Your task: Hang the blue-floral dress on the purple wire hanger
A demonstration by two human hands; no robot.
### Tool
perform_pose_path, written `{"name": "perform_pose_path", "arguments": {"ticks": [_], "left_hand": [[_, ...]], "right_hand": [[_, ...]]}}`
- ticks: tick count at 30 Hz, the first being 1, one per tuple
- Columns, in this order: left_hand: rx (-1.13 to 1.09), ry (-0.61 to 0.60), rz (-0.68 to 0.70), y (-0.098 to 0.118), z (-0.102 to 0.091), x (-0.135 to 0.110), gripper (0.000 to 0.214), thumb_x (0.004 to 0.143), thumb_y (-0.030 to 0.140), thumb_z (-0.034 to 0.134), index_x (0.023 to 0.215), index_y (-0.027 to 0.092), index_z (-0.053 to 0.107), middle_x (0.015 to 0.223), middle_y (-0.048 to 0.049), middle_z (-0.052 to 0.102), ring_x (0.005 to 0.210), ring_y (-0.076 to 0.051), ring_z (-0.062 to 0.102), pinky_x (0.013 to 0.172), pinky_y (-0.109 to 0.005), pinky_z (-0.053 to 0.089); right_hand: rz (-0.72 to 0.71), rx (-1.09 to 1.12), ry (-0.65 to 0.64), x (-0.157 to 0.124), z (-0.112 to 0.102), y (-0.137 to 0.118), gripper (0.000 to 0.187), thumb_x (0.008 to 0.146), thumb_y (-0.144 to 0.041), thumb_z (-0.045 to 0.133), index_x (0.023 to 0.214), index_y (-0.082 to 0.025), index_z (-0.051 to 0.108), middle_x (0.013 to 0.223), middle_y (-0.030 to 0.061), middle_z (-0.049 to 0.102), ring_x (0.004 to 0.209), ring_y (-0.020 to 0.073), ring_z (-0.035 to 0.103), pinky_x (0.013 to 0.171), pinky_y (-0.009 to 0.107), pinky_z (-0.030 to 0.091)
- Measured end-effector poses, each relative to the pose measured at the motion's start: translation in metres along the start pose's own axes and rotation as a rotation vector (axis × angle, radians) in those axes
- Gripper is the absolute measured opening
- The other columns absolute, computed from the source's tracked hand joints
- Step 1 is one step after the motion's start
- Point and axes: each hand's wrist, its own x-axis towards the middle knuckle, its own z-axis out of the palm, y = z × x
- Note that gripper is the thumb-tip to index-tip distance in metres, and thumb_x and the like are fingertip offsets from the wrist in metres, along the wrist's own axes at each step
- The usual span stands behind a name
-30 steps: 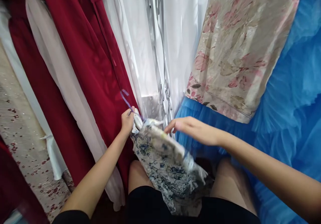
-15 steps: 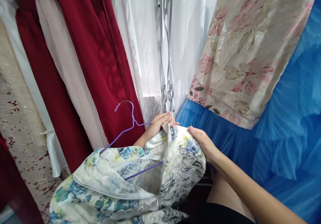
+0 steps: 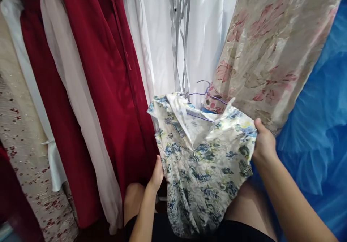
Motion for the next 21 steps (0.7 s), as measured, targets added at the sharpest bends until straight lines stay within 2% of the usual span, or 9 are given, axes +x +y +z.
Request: {"name": "perform_pose_path", "arguments": {"ticks": [2,5,8,11,13,16,18,19,21], "left_hand": [[0.081,0.133,0.035,-0.024,-0.009,-0.005,0.063,0.078,0.057,0.076,0.126,0.018,0.066,0.137,-0.0124,0.065,0.147,-0.031,0.039,0.126,-0.047,0.019],[0.099,0.265,0.09,-0.038,-0.013,-0.02,0.066,0.071,0.044,0.083,0.13,0.021,0.064,0.137,-0.01,0.065,0.144,-0.032,0.043,0.124,-0.046,0.026],[0.051,0.285,0.04,-0.028,-0.012,-0.042,0.067,0.062,0.041,0.088,0.123,0.02,0.068,0.125,-0.0102,0.072,0.136,-0.036,0.053,0.12,-0.049,0.035],[0.093,0.216,-0.024,-0.014,-0.004,-0.062,0.06,0.058,0.035,0.089,0.113,0.019,0.073,0.114,-0.0106,0.076,0.128,-0.038,0.059,0.115,-0.051,0.041],[0.146,0.168,-0.065,-0.009,0.006,-0.071,0.058,0.059,0.034,0.089,0.112,0.018,0.074,0.112,-0.0116,0.076,0.125,-0.038,0.061,0.114,-0.052,0.042],[0.251,0.113,-0.119,-0.011,0.023,-0.078,0.055,0.058,0.03,0.087,0.11,0.016,0.075,0.115,-0.0124,0.076,0.123,-0.038,0.062,0.114,-0.053,0.041],[0.326,0.097,-0.114,-0.012,0.032,-0.078,0.051,0.058,0.026,0.084,0.107,0.018,0.077,0.119,-0.0109,0.074,0.123,-0.038,0.062,0.114,-0.052,0.041],[0.357,0.085,-0.11,-0.012,0.035,-0.077,0.049,0.057,0.024,0.083,0.106,0.019,0.077,0.122,-0.0097,0.073,0.124,-0.038,0.061,0.115,-0.05,0.041],[0.403,0.045,-0.117,-0.01,0.038,-0.076,0.05,0.056,0.02,0.08,0.105,0.021,0.078,0.125,-0.0084,0.072,0.127,-0.038,0.059,0.115,-0.049,0.04]], "right_hand": [[0.101,-0.053,-0.101,-0.003,0.006,0.008,0.017,0.089,-0.027,0.065,0.079,-0.014,0.066,0.077,0.0087,0.073,0.081,0.0236,0.074,0.08,0.033,0.062],[0.144,-0.146,-0.207,-0.011,0.006,0.012,0.022,0.085,-0.038,0.07,0.08,-0.016,0.067,0.077,0.0078,0.075,0.08,0.0255,0.074,0.077,0.036,0.063],[0.132,-0.233,-0.241,-0.011,-0.006,0.012,0.028,0.077,-0.046,0.076,0.082,-0.019,0.069,0.076,0.007,0.075,0.08,0.0286,0.074,0.074,0.039,0.063],[0.09,-0.324,-0.28,-0.011,-0.024,0.023,0.04,0.076,-0.057,0.075,0.086,-0.019,0.07,0.082,0.0097,0.076,0.087,0.031,0.073,0.076,0.04,0.061],[-0.08,-0.403,-0.221,-0.022,-0.041,0.04,0.045,0.082,-0.061,0.067,0.093,-0.018,0.069,0.094,0.0104,0.075,0.097,0.0298,0.07,0.083,0.039,0.057],[-0.434,-0.534,0.101,-0.061,-0.076,0.077,0.041,0.089,-0.054,0.06,0.11,-0.019,0.063,0.12,0.0109,0.066,0.115,0.0268,0.06,0.097,0.038,0.049],[-0.444,-0.534,0.242,-0.092,-0.099,0.101,0.037,0.092,-0.052,0.057,0.113,-0.022,0.06,0.122,0.0108,0.062,0.114,0.0267,0.059,0.095,0.038,0.048],[-0.339,-0.55,0.171,-0.106,-0.106,0.111,0.034,0.093,-0.054,0.055,0.104,-0.023,0.062,0.111,0.0098,0.065,0.102,0.0267,0.062,0.087,0.038,0.049],[-0.046,-0.574,-0.219,-0.126,-0.111,0.123,0.043,0.094,-0.062,0.049,0.085,-0.023,0.063,0.084,0.0083,0.067,0.078,0.0264,0.062,0.072,0.038,0.049]]}}
